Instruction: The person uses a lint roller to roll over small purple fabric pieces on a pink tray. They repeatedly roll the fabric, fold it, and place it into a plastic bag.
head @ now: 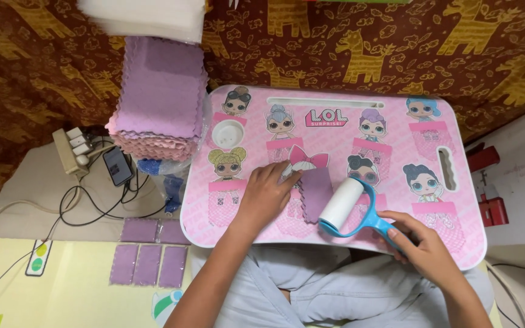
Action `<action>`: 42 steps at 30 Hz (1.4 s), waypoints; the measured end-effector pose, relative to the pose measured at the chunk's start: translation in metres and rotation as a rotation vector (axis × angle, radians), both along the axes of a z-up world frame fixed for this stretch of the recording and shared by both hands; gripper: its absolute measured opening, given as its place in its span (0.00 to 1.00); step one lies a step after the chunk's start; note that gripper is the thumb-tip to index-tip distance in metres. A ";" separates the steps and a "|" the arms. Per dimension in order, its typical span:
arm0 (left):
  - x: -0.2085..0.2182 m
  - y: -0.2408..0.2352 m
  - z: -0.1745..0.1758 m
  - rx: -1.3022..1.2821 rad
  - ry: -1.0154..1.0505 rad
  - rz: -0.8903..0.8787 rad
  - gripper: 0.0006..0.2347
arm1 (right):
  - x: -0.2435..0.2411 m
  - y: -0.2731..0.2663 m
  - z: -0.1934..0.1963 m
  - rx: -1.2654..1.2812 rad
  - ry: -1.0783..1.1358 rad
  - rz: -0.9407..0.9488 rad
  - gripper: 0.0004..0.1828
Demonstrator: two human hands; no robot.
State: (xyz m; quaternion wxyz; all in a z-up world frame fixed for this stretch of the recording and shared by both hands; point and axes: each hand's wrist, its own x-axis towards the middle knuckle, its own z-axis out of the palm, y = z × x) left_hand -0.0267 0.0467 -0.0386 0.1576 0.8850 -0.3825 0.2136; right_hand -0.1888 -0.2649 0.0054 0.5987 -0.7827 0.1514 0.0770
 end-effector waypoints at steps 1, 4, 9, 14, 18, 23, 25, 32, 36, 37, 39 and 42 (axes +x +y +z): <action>0.000 0.000 -0.001 -0.003 -0.003 0.002 0.23 | 0.004 -0.005 0.001 -0.039 0.018 0.018 0.22; 0.001 0.000 -0.002 -0.005 -0.007 0.009 0.23 | 0.029 -0.005 0.019 -0.131 0.051 0.087 0.22; 0.000 0.000 -0.002 -0.011 -0.009 0.006 0.21 | 0.081 0.009 0.042 -0.221 0.032 0.289 0.22; 0.001 0.001 -0.002 -0.026 0.003 0.009 0.20 | 0.106 0.020 0.046 -0.216 0.056 0.386 0.21; 0.003 0.001 -0.003 -0.019 0.023 0.012 0.21 | 0.095 0.000 0.044 -0.229 0.042 0.397 0.21; -0.001 0.000 0.002 -0.015 -0.004 0.012 0.23 | 0.075 -0.023 0.043 -0.199 0.065 0.294 0.21; 0.000 0.000 0.000 -0.015 -0.003 0.016 0.23 | 0.076 -0.021 0.043 -0.195 0.070 0.285 0.21; -0.001 0.000 0.001 -0.013 0.025 0.020 0.21 | 0.097 0.014 0.044 -0.232 0.054 0.345 0.21; 0.004 -0.001 -0.024 0.031 0.073 0.060 0.14 | 0.101 0.021 0.035 -0.029 -0.049 0.330 0.20; 0.005 -0.001 -0.025 0.026 0.072 0.058 0.15 | 0.098 0.020 0.037 -0.054 -0.037 0.321 0.20; 0.004 0.000 -0.018 0.019 0.074 0.058 0.15 | 0.093 0.014 0.043 -0.081 -0.022 0.312 0.20; 0.000 0.000 -0.002 -0.014 0.027 0.008 0.23 | 0.081 0.000 0.049 -0.237 0.081 0.307 0.21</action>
